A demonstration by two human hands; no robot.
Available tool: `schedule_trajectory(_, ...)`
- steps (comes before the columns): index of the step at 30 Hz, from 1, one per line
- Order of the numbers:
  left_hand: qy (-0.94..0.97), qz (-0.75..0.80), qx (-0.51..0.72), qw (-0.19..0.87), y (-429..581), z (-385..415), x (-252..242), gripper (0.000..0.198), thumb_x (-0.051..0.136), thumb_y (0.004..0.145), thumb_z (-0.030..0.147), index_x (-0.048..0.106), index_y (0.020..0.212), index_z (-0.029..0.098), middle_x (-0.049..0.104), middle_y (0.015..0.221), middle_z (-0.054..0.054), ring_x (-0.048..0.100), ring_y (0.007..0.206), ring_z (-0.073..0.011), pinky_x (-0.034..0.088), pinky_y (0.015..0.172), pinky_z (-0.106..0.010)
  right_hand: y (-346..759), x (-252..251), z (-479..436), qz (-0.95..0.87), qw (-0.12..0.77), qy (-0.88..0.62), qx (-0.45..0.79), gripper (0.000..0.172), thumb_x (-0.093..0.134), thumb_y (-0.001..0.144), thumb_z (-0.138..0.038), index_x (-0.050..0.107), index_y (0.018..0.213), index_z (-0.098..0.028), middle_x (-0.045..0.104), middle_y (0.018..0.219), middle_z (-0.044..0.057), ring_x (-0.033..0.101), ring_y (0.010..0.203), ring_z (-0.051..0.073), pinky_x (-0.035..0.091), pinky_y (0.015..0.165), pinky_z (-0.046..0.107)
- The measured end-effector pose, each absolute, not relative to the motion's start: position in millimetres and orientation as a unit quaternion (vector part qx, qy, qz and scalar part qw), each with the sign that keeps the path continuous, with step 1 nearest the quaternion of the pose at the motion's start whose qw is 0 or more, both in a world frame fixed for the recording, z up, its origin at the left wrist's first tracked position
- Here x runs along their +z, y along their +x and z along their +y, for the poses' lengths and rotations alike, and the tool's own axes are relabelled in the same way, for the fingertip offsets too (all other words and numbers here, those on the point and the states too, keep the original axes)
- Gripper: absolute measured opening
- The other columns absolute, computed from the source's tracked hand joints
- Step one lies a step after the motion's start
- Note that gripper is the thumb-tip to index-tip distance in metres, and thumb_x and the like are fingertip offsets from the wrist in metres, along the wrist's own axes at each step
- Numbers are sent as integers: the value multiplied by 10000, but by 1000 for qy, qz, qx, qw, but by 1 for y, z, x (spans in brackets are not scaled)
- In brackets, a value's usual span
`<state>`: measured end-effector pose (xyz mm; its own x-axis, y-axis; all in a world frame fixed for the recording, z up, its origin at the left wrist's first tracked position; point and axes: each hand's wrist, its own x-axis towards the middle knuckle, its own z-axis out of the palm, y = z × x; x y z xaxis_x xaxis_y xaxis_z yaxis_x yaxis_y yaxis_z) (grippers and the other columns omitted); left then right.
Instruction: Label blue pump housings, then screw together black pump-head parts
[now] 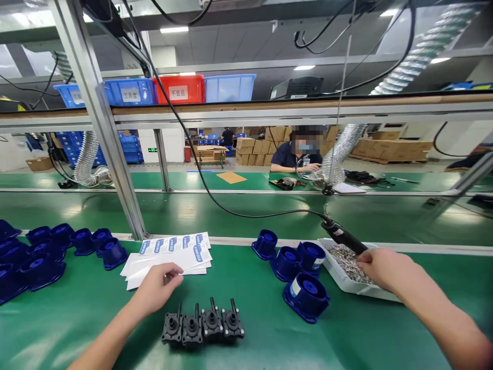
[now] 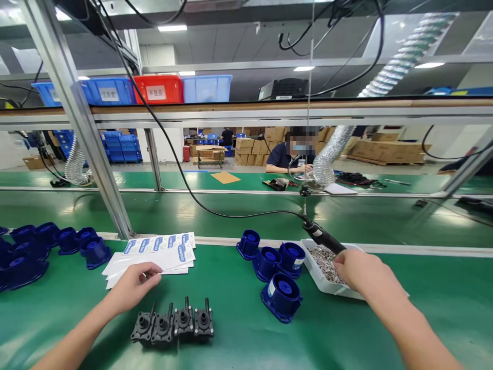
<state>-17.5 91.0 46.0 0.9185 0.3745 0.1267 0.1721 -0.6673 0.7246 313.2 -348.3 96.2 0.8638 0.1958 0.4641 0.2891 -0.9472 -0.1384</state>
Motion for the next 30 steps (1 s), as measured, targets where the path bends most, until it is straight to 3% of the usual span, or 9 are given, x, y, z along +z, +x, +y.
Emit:
schedule_trajectory(2, 898, 143, 113, 402, -9, 89, 33, 360, 599, 960, 453, 788, 1027, 155, 805, 917, -87, 713, 818, -246, 535, 715, -339, 297, 113, -331, -168, 122, -962, -178, 225, 676, 921, -166, 802, 740, -212, 781, 744, 186, 733, 663, 324, 509, 668, 441)
schedule_trajectory(4, 894, 132, 99, 416, -3, 87, 22, 352, 616, 937, 433, 796, 1055, 154, 802, 928, -82, 696, 805, -231, 520, 702, -322, 275, 126, -296, -235, 162, -953, -100, 191, 701, 906, -212, 809, 765, -282, 829, 836, 108, 778, 787, 337, 571, 752, 441)
schedule_trajectory(6, 895, 117, 91, 420, 1, 87, 14, 346, 646, 912, 397, 793, 1115, 158, 794, 968, -82, 676, 826, -225, 503, 711, -315, 246, 129, -245, -364, 243, -897, 55, 178, 666, 920, -239, 837, 871, -243, 847, 984, 111, 779, 901, 358, 586, 850, 466)
schedule_trajectory(10, 904, 94, 89, 409, 3, 89, 6, 423, 737, 854, 319, 754, 1253, 179, 762, 1064, -71, 635, 861, -214, 473, 731, -304, 194, 100, -132, -495, 262, -804, 199, 119, 738, 817, -182, 854, 822, -204, 840, 851, 39, 765, 817, 244, 558, 730, 291)
schedule_trajectory(13, 913, 90, 91, 386, 4, 88, 7, 436, 819, 804, 272, 760, 1230, 201, 733, 1030, -44, 606, 871, -214, 455, 766, -305, 176, 69, -78, -543, 258, -751, 273, 131, 768, 768, -137, 871, 835, -182, 822, 768, 21, 753, 758, 204, 532, 671, 235)
schedule_trajectory(19, 928, 85, 82, 354, 8, 83, 8, 200, 858, 788, 188, 811, 979, 221, 671, 928, -9, 600, 861, -207, 402, 744, -284, 178, 44, -63, -582, 274, -710, 288, 190, 745, 805, -139, 888, 924, -181, 833, 821, 17, 723, 763, 186, 488, 689, 233)
schedule_trajectory(25, 929, 85, 79, 350, 9, 82, 5, 136, 839, 855, 194, 824, 989, 212, 672, 938, -28, 618, 880, -220, 416, 760, -292, 185, 43, -68, -586, 287, -702, 287, 251, 691, 844, -127, 890, 978, -204, 849, 893, 25, 736, 832, 209, 507, 746, 255)
schedule_trajectory(30, 933, 50, 80, 347, 8, 81, 5, 208, 856, 854, 170, 801, 1051, 210, 688, 962, -31, 625, 897, -221, 436, 774, -287, 187, 47, -70, -583, 276, -712, 278, 185, 746, 814, -141, 885, 919, -201, 839, 839, 21, 737, 805, 217, 494, 712, 256)
